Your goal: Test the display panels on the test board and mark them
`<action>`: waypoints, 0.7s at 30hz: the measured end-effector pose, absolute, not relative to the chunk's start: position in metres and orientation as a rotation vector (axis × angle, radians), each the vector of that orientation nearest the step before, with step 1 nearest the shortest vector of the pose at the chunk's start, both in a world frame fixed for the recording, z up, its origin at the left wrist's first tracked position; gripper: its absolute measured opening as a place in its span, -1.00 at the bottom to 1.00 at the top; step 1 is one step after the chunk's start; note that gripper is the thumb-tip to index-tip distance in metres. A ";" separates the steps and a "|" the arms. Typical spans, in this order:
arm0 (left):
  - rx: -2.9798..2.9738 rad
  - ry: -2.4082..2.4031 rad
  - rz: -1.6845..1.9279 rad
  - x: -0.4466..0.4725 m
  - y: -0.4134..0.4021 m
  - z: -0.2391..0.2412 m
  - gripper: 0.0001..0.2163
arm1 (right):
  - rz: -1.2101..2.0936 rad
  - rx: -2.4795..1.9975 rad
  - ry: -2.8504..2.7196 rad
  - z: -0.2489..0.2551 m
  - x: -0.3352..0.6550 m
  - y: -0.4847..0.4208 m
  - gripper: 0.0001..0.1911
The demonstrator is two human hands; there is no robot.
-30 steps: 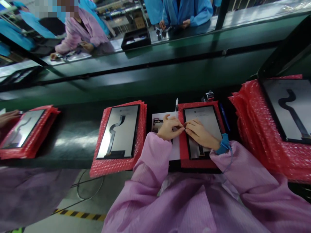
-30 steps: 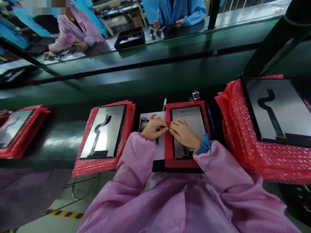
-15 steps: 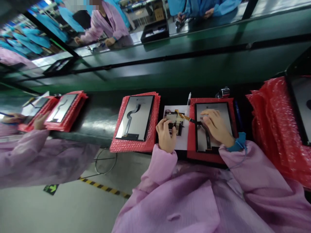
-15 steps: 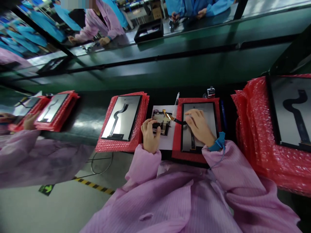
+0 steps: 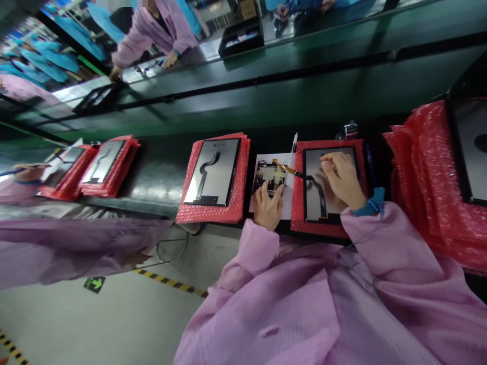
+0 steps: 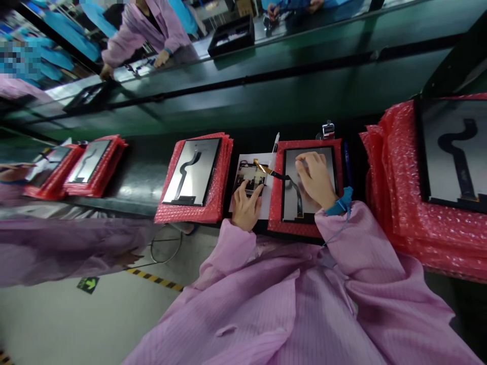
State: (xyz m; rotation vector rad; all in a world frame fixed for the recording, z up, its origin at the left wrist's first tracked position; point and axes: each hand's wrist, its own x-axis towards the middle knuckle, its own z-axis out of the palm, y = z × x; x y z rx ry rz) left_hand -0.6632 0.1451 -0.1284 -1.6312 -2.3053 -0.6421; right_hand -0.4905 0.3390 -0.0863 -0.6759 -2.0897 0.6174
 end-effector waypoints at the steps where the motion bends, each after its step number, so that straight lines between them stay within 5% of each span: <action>1: -1.633 -2.305 -0.646 -0.663 0.145 -0.128 -0.61 | 0.624 -0.680 -2.088 -0.086 -0.490 0.339 -0.67; 21: -1.850 -2.059 -1.000 -0.580 0.162 -0.136 -0.63 | 0.485 -0.994 -2.159 -0.082 -0.458 0.338 -0.62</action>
